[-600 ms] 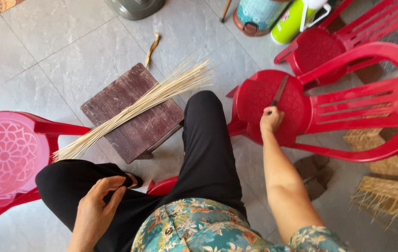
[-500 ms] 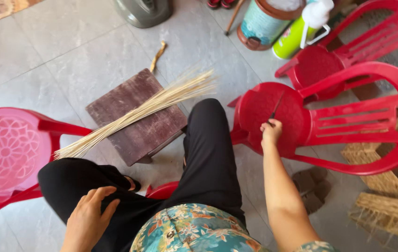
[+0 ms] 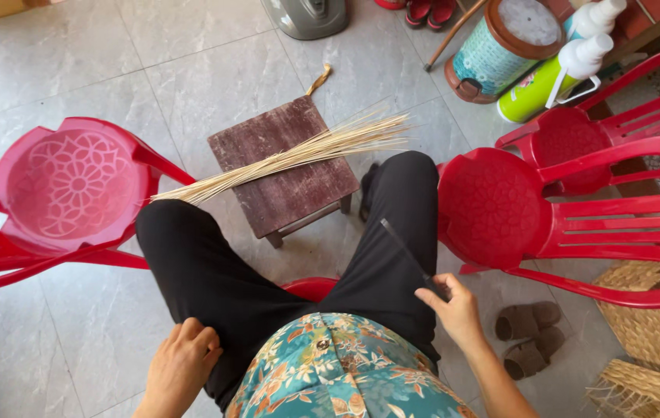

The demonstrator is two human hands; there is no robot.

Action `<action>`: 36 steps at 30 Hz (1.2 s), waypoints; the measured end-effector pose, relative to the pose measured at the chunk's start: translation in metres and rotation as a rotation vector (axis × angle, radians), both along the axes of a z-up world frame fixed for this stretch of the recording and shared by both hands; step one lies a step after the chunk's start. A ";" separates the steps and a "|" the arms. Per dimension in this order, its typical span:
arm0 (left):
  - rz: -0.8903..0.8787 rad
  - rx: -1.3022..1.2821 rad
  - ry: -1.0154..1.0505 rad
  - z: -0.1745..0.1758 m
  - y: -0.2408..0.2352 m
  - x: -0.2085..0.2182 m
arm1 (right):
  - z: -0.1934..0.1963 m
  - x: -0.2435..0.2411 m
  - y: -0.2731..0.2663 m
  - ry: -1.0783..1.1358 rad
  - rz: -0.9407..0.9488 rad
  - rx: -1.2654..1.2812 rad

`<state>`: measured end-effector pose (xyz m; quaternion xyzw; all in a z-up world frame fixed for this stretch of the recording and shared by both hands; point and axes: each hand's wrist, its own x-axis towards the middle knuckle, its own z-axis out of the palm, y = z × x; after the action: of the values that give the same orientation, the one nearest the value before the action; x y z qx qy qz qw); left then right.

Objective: The person sits cross-legged on a red plastic chair and uses a knife to shave thin strips from individual bamboo sticks. They hold each stick with the left hand and draw the knife along its length with the right hand, repeating the process for multiple sticks.

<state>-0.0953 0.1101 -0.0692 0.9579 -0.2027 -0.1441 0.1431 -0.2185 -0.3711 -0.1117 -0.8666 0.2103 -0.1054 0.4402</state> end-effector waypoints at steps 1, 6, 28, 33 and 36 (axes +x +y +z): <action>0.002 -0.006 0.001 0.001 0.001 -0.001 | 0.000 0.004 -0.007 0.096 -0.039 0.041; 0.138 -0.056 0.199 0.010 -0.007 0.003 | -0.001 0.012 -0.030 0.252 0.178 0.168; -0.028 -0.237 0.503 0.039 0.005 -0.026 | 0.054 0.150 0.062 -0.242 0.276 0.810; -0.040 -0.093 0.495 0.049 -0.004 -0.006 | 0.055 0.164 0.059 -0.255 0.291 0.733; 0.018 -0.381 0.341 0.068 -0.006 0.028 | 0.063 0.181 0.043 -0.180 0.312 0.800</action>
<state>-0.0674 0.1037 -0.0011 0.8773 -0.1906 -0.2612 0.3545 -0.0373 -0.3279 -0.0483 -0.6367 0.0620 -0.0231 0.7683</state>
